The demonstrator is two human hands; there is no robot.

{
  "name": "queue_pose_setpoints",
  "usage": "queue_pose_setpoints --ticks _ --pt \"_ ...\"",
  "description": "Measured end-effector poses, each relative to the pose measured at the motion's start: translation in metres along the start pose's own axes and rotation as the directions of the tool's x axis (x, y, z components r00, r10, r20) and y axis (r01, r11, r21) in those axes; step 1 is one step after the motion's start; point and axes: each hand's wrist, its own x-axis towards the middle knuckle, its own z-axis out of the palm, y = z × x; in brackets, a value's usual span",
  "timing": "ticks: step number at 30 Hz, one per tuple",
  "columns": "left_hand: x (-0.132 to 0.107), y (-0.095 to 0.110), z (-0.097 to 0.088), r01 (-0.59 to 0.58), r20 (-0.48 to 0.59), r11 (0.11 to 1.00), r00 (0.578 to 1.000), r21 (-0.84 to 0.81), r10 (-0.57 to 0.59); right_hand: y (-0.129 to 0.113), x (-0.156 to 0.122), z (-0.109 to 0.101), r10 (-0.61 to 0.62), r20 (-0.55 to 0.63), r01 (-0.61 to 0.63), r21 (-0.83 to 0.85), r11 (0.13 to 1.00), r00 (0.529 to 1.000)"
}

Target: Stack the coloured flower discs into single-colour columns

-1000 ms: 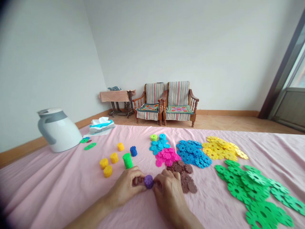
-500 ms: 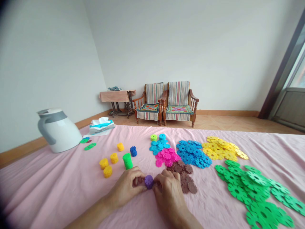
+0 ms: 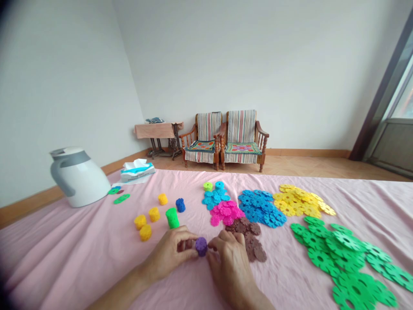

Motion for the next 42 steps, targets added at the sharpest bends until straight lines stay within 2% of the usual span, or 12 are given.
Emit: queue_pose_setpoints --ticks 15,29,42 --pt "0.0004 0.0001 -0.0001 -0.059 0.038 0.996 0.998 0.067 0.056 0.0008 0.0015 0.0027 0.014 -0.003 -0.014 0.028 1.0 1.0" --pt "-0.0005 0.0001 -0.0004 0.014 0.011 1.0 1.0 0.022 -0.014 -0.0031 -0.0001 0.0005 0.003 -0.04 -0.003 -0.007 1.0 0.999" --pt "0.0013 -0.0015 0.0045 0.006 -0.004 0.998 1.0 0.07 -0.006 -0.0023 0.0003 0.0076 -0.019 -0.029 0.019 0.012 1.0 0.999"
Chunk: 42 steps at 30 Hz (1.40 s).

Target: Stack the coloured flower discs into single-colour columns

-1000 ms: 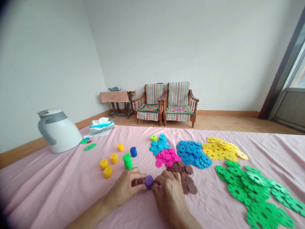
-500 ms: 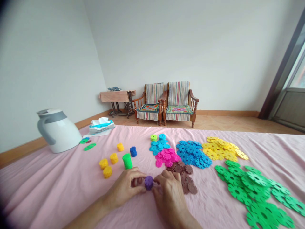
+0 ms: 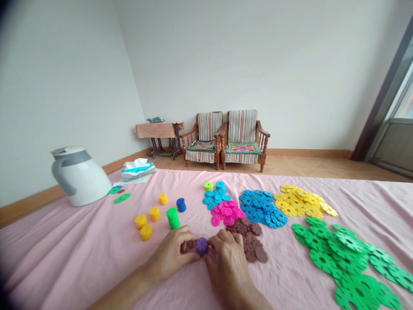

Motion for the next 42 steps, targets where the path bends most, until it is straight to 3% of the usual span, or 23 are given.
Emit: queue_pose_setpoints --ticks 9,15,25,28,30,32,36,40,42 --pt "0.0 0.0 0.001 0.004 -0.019 1.0 1.0 -0.011 -0.004 0.001 0.0 0.001 0.009 -0.017 -0.009 0.008 1.0 1.0" --pt "0.0 -0.001 -0.003 0.009 -0.004 0.995 1.0 -0.101 -0.01 0.008 0.0 -0.005 0.007 -0.009 -0.007 0.026 1.0 1.0" --pt "0.0 0.0 -0.001 -0.041 -0.015 0.999 0.999 -0.034 0.04 0.005 0.0 -0.002 0.016 0.01 -0.016 0.035 0.999 1.0" --pt "-0.001 -0.003 -0.002 -0.056 -0.055 0.996 0.997 -0.07 0.052 0.007 0.001 -0.004 0.012 0.012 -0.013 0.044 0.999 1.0" --pt "-0.001 -0.004 -0.006 -0.094 -0.148 0.991 0.986 -0.1 0.079 0.007 0.001 -0.004 0.016 0.004 -0.016 0.038 0.999 1.0" --pt "-0.002 -0.005 -0.014 -0.15 -0.314 0.983 0.943 -0.107 0.109 0.007 0.001 -0.004 0.027 -0.009 -0.027 0.028 0.999 1.0" --pt "-0.006 -0.009 -0.035 -0.196 -0.617 0.976 0.781 -0.094 0.097 0.007 0.001 -0.001 0.036 -0.021 -0.036 0.028 0.999 0.999" --pt "-0.008 -0.014 -0.049 -0.166 -0.752 0.976 0.659 -0.143 0.002 0.006 0.004 0.002 0.061 -0.013 -0.06 0.041 0.997 0.998" --pt "-0.009 -0.011 -0.048 -0.161 -0.76 0.975 0.65 -0.156 -0.014 0.005 0.005 0.002 0.083 -0.004 -0.082 0.043 0.996 0.997"
